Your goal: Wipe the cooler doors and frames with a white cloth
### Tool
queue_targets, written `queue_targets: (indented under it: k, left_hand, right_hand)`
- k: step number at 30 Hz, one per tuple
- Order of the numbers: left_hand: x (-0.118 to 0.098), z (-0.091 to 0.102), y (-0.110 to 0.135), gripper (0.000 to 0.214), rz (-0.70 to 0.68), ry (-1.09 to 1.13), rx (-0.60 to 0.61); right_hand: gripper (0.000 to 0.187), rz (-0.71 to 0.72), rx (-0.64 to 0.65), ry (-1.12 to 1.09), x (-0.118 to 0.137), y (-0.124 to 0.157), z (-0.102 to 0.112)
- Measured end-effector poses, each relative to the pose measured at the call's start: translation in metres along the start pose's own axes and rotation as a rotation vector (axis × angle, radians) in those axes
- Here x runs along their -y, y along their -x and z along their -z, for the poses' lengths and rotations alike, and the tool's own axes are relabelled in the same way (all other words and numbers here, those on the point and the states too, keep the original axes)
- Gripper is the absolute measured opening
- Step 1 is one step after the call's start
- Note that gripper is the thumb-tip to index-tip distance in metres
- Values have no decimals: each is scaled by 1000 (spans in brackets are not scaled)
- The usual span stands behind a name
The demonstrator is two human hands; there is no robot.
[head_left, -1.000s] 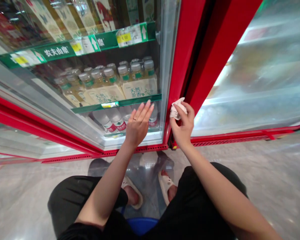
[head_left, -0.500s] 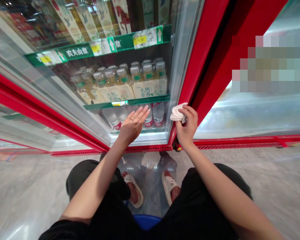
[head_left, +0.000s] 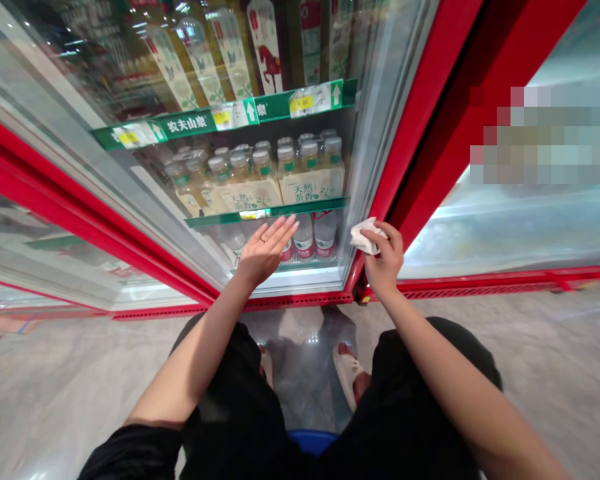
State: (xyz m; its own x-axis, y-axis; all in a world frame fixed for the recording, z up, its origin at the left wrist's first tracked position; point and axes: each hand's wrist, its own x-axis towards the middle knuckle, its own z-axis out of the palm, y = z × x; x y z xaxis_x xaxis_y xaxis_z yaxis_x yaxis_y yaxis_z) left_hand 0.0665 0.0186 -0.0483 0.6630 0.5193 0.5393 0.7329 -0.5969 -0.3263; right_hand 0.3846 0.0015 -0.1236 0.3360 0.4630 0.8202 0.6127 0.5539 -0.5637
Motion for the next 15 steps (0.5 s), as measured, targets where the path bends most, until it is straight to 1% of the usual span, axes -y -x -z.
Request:
queue_targets:
  k: [3,7,9,13,15]
  left_hand:
    - [-10,-10,2,79,22,35,-47]
    - [-18,-13,5,78,-17,73,-74]
    - [-18,-13,7,79,-18,81,-88]
    - [-17,-15,10,84,34,81,-123]
    - [-15,-18,10,86,57,74,-127]
  right_hand:
    - [16,-18,-42,25,0,6,-2]
    - [16,-65,-115,76,5,5,-5]
    - [16,-46,-106,107,9,3,-7]
    - [16,27,-58,124,13,5,-16]
    - [15,55,-66,125,13,9,-20]
